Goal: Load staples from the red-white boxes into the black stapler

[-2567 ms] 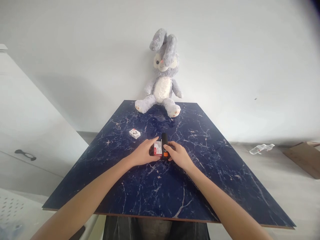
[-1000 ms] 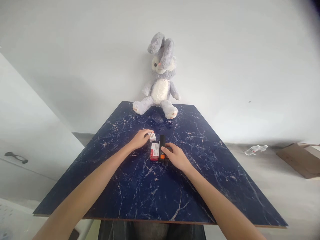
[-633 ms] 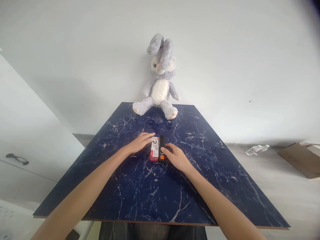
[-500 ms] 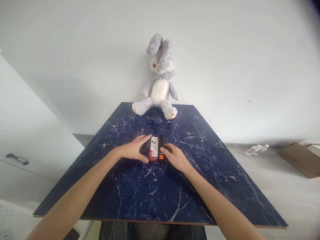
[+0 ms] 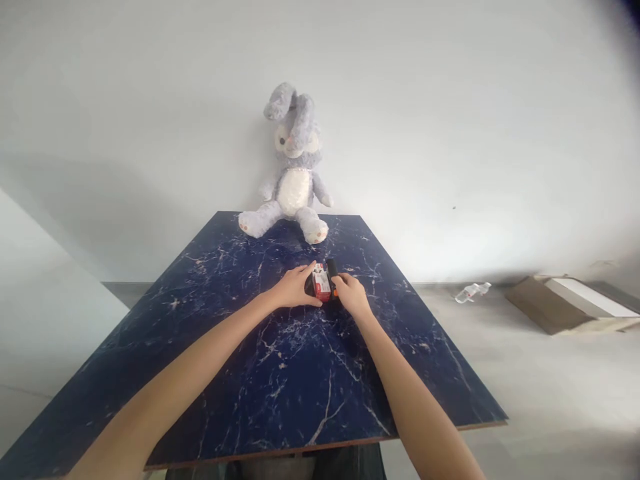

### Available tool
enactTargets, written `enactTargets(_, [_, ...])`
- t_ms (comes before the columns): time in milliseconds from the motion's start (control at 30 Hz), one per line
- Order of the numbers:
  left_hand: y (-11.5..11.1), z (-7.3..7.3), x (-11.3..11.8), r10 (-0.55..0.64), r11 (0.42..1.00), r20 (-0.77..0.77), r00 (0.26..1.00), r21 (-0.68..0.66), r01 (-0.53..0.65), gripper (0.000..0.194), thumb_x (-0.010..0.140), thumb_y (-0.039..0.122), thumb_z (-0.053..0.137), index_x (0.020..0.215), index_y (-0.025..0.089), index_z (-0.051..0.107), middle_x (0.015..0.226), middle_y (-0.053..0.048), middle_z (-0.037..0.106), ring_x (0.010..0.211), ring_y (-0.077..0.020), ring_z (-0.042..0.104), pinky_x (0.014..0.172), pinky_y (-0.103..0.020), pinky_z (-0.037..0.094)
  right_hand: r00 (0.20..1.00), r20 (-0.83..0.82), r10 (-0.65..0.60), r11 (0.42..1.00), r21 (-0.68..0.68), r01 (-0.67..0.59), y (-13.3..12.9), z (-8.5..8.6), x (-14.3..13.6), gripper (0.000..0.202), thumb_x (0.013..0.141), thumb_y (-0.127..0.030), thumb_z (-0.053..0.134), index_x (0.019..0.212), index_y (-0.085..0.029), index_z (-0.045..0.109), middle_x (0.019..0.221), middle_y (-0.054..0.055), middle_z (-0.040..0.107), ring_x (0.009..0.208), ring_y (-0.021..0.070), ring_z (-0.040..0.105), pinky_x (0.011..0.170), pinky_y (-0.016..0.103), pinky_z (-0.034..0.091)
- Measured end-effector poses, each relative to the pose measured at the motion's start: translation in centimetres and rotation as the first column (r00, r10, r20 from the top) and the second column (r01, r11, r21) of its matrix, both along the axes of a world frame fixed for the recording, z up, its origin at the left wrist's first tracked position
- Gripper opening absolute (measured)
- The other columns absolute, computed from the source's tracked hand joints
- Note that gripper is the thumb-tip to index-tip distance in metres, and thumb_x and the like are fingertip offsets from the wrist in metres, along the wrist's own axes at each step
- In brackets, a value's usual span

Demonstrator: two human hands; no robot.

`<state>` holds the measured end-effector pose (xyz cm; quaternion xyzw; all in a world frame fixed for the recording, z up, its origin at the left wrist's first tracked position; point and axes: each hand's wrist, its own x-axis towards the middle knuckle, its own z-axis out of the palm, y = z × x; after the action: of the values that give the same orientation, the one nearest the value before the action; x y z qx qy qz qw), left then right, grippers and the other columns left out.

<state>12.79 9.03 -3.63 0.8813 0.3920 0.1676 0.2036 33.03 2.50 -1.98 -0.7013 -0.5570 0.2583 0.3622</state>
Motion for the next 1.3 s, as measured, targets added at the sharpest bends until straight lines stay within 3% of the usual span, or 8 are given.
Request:
enactTargets(233, [3.3, 0.1, 12.3, -0.042, 0.992, -0.031, 0.999, 0.119, 0.046, 0.123, 0.063, 0.069, 0.076, 0.159, 0.015, 0.021, 0.155, -0.02, 0.043, 0.14, -0.0367, 0.044, 0.112, -0.041, 0.037, 0.954, 0.01, -0.298, 0.951, 0.084, 0.296, 2.9, -1.5, 8.1, 0.043, 0.089, -0.039, 0.035, 0.101, -0.02, 0.072, 0.104, 0.011, 0.074, 0.098, 0.0277, 0.064, 0.084, 0.032, 0.045])
enactTargets(433, [3.3, -0.2, 15.9, -0.048, 0.989, -0.088, 0.995, 0.133, 0.06, 0.122, 0.064, 0.071, 0.074, 0.159, 0.012, 0.022, 0.151, -0.021, 0.047, 0.141, -0.0404, 0.04, 0.112, -0.047, 0.035, 0.919, 0.013, -0.393, 0.912, 0.131, 0.389, 3.0, -2.5, 10.6, 0.047, 0.092, -0.041, 0.033, 0.113, -0.018, 0.068, 0.111, 0.014, 0.072, 0.105, 0.0316, 0.062, 0.093, 0.04, 0.044])
enactTargets(567, [1.8, -0.8, 12.0, -0.024, 0.963, -0.021, 0.999, 0.269, 0.029, 0.086, 0.087, 0.065, 0.054, 0.155, 0.015, 0.035, 0.149, -0.016, 0.052, 0.142, -0.0359, 0.039, 0.12, -0.053, 0.019, 0.836, 0.077, -0.544, 0.778, 0.42, 0.467, 2.4, -2.0, 9.2, 0.049, 0.095, -0.037, 0.038, 0.131, -0.009, 0.055, 0.129, 0.021, 0.062, 0.128, 0.0329, 0.048, 0.113, 0.051, 0.027])
enactTargets(667, [0.8, -1.1, 5.7, -0.003, 0.931, 0.034, 0.999, 0.366, -0.01, 0.053, 0.098, 0.045, 0.045, 0.145, 0.02, 0.051, 0.139, -0.011, 0.061, 0.132, -0.0281, 0.05, 0.119, -0.049, 0.025, 0.833, 0.142, -0.534, 0.676, 0.663, 0.321, 1.7, -1.1, 6.3, 0.045, 0.098, -0.034, 0.038, 0.135, -0.011, 0.051, 0.138, 0.021, 0.054, 0.136, 0.0315, 0.039, 0.115, 0.056, 0.024])
enactTargets(800, [-0.2, -1.6, -3.1, 0.176, 0.919, 0.036, 0.984, 0.354, -0.177, 0.042, 0.098, 0.041, 0.048, 0.13, 0.019, 0.064, 0.134, -0.011, 0.064, 0.128, -0.0305, 0.052, 0.111, -0.049, 0.039, 0.915, 0.387, -0.113, 0.785, 0.599, -0.157, 1.3, -1.3, 0.0, 0.042, 0.1, -0.032, 0.042, 0.137, -0.017, 0.053, 0.143, 0.016, 0.054, 0.138, 0.0282, 0.041, 0.115, 0.051, 0.033])
enactTargets(867, [-0.8, -1.9, -5.8, 0.238, 0.895, 0.051, 0.97, 0.377, -0.239, 0.043, 0.098, 0.039, 0.047, 0.132, 0.018, 0.063, 0.135, -0.013, 0.063, 0.127, -0.0308, 0.053, 0.111, -0.05, 0.04, 0.831, 0.519, 0.201, 0.801, 0.402, -0.444, 1.4, -2.2, -2.6, 0.038, 0.099, -0.034, 0.047, 0.131, -0.021, 0.061, 0.138, 0.012, 0.061, 0.131, 0.0271, 0.05, 0.112, 0.046, 0.038])
enactTargets(967, [-1.5, -2.0, -7.1, 0.228, 0.89, 0.014, 0.973, 0.401, -0.215, 0.038, 0.099, 0.037, 0.047, 0.127, 0.02, 0.067, 0.131, -0.012, 0.065, 0.123, -0.031, 0.055, 0.109, -0.051, 0.042, 0.732, 0.558, 0.391, 0.767, 0.241, -0.594, 1.6, -3.4, -4.3, 0.034, 0.098, -0.035, 0.051, 0.124, -0.021, 0.068, 0.136, 0.011, 0.063, 0.128, 0.0263, 0.053, 0.112, 0.045, 0.039])
enactTargets(1300, [-1.6, -1.9, -6.5, 0.219, 0.891, -0.027, 0.975, 0.413, -0.189, 0.035, 0.099, 0.036, 0.048, 0.121, 0.022, 0.07, 0.13, -0.011, 0.063, 0.118, -0.031, 0.054, 0.103, -0.051, 0.045, 0.746, 0.532, 0.401, 0.768, 0.248, -0.59, 1.9, -3.9, -3.9, 0.035, 0.098, -0.033, 0.051, 0.126, -0.02, 0.068, 0.138, 0.011, 0.063, 0.131, 0.0272, 0.052, 0.114, 0.047, 0.039])
